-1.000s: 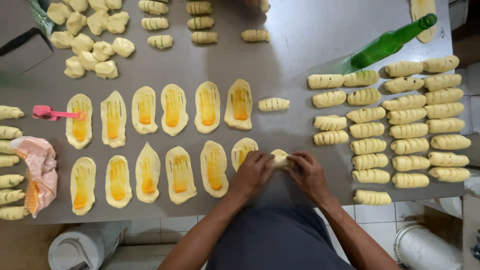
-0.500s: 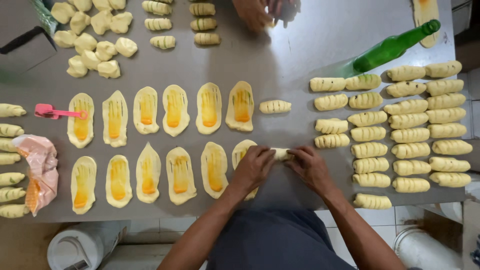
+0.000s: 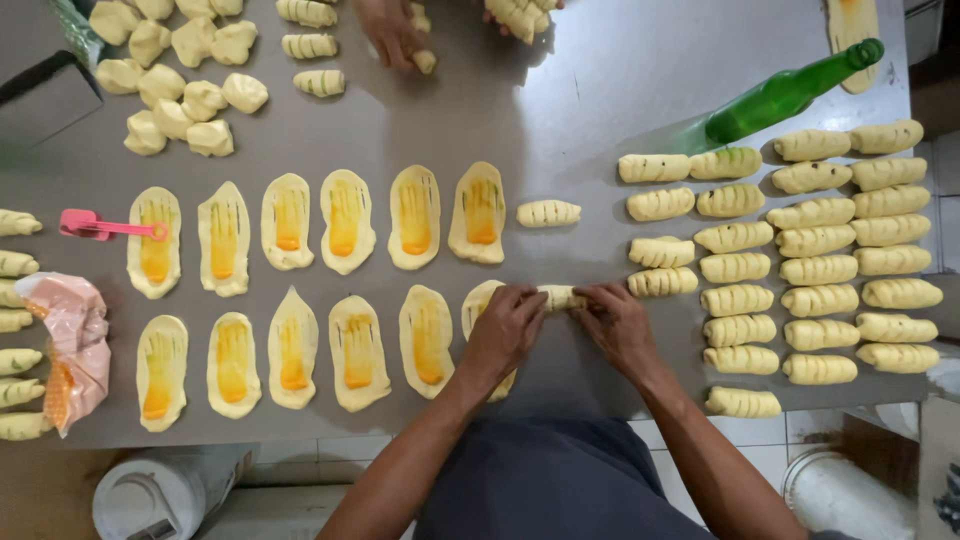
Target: The person prepares pieces of dough by applying a filling from a pastry bag, brushing them with a liquid using a small brush, and rolling them into shapes on a metal table.
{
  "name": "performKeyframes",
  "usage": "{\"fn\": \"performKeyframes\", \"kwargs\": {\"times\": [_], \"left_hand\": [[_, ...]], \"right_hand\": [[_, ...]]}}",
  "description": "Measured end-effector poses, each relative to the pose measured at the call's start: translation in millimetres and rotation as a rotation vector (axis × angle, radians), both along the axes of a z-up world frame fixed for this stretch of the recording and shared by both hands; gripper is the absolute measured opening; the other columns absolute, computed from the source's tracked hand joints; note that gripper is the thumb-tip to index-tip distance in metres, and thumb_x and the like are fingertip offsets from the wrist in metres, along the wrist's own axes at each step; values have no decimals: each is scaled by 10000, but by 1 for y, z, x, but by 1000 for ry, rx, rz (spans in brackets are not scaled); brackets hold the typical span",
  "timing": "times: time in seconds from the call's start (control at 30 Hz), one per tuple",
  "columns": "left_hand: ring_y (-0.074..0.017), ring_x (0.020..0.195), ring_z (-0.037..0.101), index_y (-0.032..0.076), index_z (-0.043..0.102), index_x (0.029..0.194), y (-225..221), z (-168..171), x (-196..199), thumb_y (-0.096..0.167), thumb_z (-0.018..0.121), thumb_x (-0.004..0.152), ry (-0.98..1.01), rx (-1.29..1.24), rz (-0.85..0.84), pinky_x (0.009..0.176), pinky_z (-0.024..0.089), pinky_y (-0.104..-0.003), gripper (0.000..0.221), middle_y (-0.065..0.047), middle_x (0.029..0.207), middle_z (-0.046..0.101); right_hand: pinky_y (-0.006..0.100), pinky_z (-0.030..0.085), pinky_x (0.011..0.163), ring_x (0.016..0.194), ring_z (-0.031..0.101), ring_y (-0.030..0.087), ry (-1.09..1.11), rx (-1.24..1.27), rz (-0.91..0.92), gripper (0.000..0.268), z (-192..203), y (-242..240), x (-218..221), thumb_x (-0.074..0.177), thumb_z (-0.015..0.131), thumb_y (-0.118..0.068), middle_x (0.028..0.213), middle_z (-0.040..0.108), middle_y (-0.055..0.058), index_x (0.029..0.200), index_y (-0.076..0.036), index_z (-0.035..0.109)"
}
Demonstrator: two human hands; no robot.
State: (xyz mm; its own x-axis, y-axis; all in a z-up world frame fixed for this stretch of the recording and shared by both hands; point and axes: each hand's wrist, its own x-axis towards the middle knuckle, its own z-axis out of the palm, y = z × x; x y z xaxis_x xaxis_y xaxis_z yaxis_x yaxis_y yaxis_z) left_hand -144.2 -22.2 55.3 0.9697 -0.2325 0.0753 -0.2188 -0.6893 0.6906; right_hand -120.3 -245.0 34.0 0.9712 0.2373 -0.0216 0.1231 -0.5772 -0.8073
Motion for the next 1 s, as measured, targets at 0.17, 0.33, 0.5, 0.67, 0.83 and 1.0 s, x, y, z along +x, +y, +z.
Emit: {"fn": "performKeyframes", "kwargs": {"times": [0.17,0.33,0.5,0.67,0.83,1.0], "left_hand": [[-371,1090,696,102,719,1225,16,-11,21,151,674,996,-8,-40,9,943,588,-430,238,-173,1068,702],[-331,1009,717,145,754,1162,19,-12,14,250,683,1017,96,-34,39,883,603,-397,192,-125,1001,714],[-342,1068,718,95,680,1280,18,10,17,123,609,1027,165,-44,85,911,596,-405,265,-157,1111,691],[-440,1219,626,28,601,1373,5,17,19,76,690,917,175,-3,-33,1020,562,-486,468,-225,1227,628],[-446,1166,639,63,644,1326,3,-2,32,89,662,913,259,-64,-2,1000,569,-499,415,-203,1159,645],[-387,1161,665,133,668,1336,-1,-7,49,126,675,930,107,-193,49,985,561,-461,407,-142,1179,663]], "right_hand": [[425,642,725,890,755,376,2,26,-78,210,1,6,19,926,804,-193,921,736,143,1127,-133,799],[388,643,660,836,753,362,-122,-94,-92,142,0,-1,14,917,836,-229,869,715,115,1034,-151,827],[520,610,685,858,725,419,-169,-171,-67,290,15,-2,9,952,746,-131,888,726,194,1238,-85,764],[550,588,892,1127,666,456,-156,-189,95,468,11,19,9,852,800,-155,1219,679,183,1307,-107,697],[534,588,873,1066,679,438,-57,-163,139,404,10,21,26,897,717,-83,1103,711,158,1293,-159,713],[458,573,924,1078,697,329,-178,-150,73,360,31,15,47,947,710,-159,1176,712,69,1302,-219,727]]}}
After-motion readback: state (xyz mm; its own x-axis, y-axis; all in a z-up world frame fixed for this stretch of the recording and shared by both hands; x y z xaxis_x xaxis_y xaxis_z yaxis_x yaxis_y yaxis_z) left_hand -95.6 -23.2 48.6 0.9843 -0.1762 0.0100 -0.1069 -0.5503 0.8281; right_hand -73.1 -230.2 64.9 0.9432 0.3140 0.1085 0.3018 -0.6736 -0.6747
